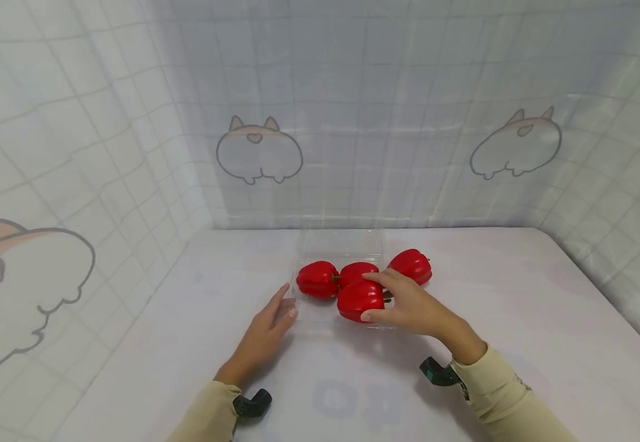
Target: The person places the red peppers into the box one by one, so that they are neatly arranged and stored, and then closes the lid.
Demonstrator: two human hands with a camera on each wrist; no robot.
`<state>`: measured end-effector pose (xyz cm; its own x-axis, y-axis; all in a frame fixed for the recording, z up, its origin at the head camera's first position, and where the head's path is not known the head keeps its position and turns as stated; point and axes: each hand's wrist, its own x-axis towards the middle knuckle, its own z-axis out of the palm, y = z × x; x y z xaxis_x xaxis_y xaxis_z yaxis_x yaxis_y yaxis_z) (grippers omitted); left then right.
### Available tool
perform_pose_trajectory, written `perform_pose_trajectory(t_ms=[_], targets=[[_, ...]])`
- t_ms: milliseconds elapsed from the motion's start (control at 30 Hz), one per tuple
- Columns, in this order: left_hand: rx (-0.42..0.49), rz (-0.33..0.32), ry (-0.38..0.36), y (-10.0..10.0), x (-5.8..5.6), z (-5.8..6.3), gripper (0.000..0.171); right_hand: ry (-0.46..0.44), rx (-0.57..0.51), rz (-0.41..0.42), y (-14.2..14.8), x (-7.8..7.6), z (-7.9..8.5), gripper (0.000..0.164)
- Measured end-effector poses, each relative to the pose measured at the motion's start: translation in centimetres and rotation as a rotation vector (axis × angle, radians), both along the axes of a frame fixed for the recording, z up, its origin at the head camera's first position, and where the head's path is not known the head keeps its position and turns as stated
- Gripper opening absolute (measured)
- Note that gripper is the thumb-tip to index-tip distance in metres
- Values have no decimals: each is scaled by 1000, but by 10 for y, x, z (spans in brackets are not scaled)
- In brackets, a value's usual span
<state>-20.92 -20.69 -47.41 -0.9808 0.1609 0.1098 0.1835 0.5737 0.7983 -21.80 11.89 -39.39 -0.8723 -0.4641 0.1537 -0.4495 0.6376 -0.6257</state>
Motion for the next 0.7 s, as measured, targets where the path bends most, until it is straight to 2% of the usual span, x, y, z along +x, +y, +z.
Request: perform_pose_trajectory(t_ms=[167, 367, 567, 700], targets=[[14, 5, -13, -1, 1, -1, 64, -33, 30, -18, -2, 2, 2, 82], [7, 5, -9, 0, 3, -1, 65, -42, 69, 10, 1, 1, 2, 81], [12, -19, 1, 0, 1, 3, 65, -44, 36, 33, 6, -1, 6, 75], [5, -18, -7, 0, 1, 1, 66, -41, 25, 49, 8, -1, 5, 72]])
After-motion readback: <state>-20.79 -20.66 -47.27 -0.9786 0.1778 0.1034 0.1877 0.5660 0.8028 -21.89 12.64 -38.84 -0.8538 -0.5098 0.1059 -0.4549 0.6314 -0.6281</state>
